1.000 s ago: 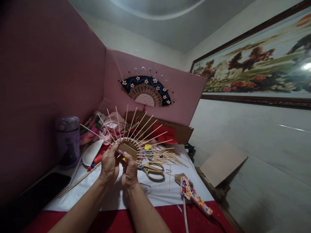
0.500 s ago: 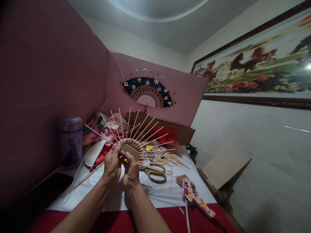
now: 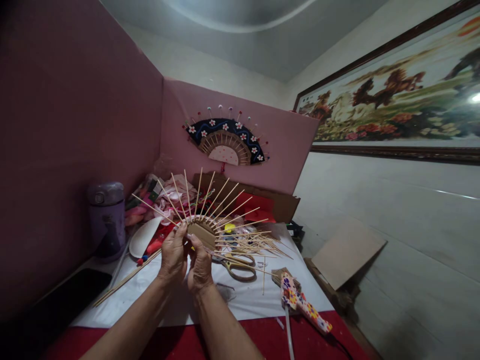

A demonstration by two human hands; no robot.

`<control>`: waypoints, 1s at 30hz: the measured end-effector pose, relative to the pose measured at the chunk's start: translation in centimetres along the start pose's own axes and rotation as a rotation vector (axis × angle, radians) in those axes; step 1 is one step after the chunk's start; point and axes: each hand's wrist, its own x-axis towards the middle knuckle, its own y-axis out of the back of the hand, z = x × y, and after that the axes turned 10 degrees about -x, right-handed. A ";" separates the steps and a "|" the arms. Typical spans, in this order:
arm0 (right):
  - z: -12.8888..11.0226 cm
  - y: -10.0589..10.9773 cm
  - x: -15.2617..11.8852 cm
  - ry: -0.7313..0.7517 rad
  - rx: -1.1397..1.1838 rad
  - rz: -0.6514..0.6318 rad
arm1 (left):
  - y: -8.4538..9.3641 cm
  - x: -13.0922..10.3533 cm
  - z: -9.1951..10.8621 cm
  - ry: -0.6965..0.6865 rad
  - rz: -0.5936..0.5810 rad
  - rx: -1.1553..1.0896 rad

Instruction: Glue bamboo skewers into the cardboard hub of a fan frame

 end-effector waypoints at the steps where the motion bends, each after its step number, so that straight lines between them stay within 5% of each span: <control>1: 0.0 0.0 0.0 0.004 -0.009 0.000 | -0.1 -0.1 0.0 0.000 -0.001 -0.007; 9: -0.1 0.3 0.5 0.002 0.000 0.037 | -0.8 -0.9 0.3 0.056 0.034 -0.046; 16: -0.8 0.3 0.5 -0.040 0.046 0.015 | -1.4 -1.6 1.2 0.143 -0.075 -0.089; 30: -1.4 0.6 1.4 0.012 0.122 0.051 | -1.2 -1.2 1.1 0.049 -0.117 0.103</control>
